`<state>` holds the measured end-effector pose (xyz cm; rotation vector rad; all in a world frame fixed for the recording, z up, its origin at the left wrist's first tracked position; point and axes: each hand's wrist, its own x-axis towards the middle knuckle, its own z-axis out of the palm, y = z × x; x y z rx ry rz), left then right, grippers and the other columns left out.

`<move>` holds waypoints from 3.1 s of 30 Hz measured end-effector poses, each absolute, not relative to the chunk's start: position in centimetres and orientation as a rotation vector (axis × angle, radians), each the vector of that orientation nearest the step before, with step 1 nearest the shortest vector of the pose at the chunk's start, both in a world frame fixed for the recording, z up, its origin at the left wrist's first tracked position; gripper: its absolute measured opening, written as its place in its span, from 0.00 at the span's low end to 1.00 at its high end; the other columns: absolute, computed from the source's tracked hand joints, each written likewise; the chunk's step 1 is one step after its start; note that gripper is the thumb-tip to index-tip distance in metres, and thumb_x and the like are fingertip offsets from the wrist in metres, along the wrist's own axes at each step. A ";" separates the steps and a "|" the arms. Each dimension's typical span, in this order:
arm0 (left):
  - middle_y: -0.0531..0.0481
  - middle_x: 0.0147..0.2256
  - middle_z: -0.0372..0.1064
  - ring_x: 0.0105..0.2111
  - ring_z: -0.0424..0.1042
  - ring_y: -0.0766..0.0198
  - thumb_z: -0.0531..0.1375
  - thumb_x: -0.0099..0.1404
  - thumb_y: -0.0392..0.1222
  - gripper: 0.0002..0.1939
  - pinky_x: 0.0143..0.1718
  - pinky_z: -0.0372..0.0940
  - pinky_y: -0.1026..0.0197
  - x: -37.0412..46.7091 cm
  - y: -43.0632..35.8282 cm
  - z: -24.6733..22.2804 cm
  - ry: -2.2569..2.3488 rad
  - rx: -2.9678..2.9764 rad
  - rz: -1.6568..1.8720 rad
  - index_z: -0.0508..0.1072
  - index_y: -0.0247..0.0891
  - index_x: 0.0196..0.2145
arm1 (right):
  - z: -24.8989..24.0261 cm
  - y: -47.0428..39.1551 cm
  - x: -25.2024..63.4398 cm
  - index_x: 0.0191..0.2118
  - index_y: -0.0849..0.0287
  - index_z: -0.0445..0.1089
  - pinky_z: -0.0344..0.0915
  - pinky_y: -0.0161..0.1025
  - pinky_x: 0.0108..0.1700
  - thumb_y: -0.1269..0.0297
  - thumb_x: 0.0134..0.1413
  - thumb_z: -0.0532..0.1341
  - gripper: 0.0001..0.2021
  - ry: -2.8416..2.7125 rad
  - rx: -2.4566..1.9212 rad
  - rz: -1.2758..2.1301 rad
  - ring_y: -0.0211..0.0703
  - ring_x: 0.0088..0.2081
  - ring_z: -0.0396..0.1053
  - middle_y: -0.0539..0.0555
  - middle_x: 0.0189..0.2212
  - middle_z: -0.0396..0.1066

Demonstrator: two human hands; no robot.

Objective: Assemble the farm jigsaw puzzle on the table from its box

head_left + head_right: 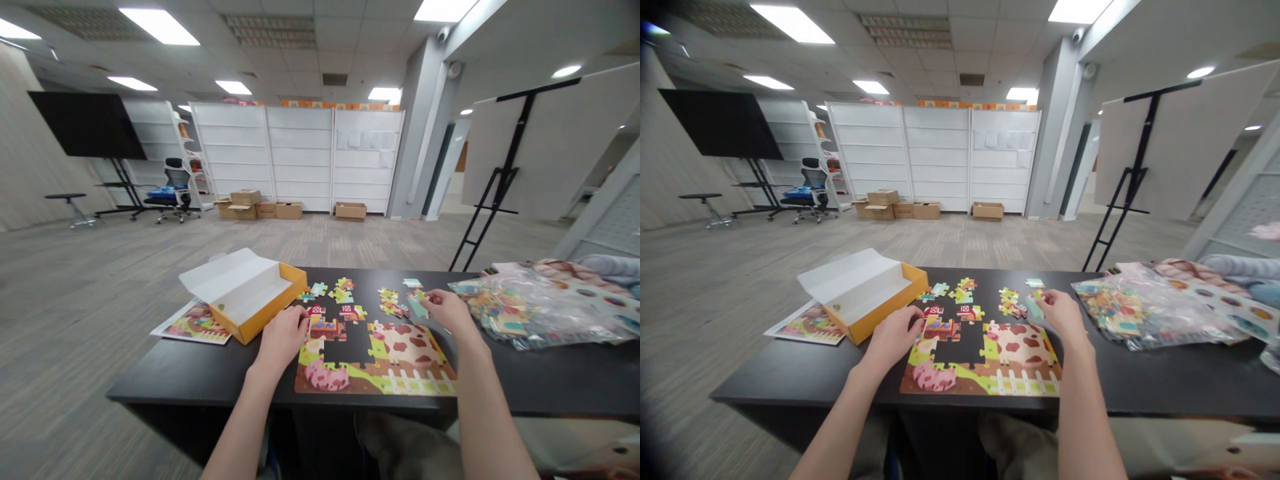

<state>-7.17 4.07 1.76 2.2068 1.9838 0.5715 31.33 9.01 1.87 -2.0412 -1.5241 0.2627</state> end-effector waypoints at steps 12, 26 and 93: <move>0.45 0.43 0.74 0.45 0.73 0.54 0.57 0.70 0.42 0.07 0.44 0.66 0.57 -6.9 4.0 2.1 1.876 2.302 0.470 0.75 0.41 0.41 | 4.9 10.7 19.0 0.48 0.58 0.71 0.68 0.36 0.33 0.62 0.54 0.60 0.15 -2.020 -1.336 0.783 0.39 0.29 0.71 0.49 0.29 0.70; 0.44 0.44 0.76 0.44 0.74 0.52 0.59 0.67 0.40 0.09 0.45 0.69 0.55 -8.0 4.2 3.2 1.735 2.287 0.425 0.80 0.41 0.40 | 7.6 20.0 10.9 0.50 0.59 0.70 0.61 0.30 0.25 0.60 0.48 0.67 0.23 -2.471 -1.157 1.180 0.35 0.24 0.67 0.49 0.27 0.77; 0.46 0.42 0.76 0.44 0.73 0.54 0.60 0.67 0.40 0.06 0.47 0.67 0.57 -8.2 4.3 3.1 1.697 2.230 0.499 0.77 0.38 0.38 | 6.4 21.8 15.5 0.30 0.57 0.72 0.62 0.37 0.30 0.55 0.24 0.77 0.23 -2.760 -2.119 0.730 0.43 0.29 0.69 0.48 0.23 0.70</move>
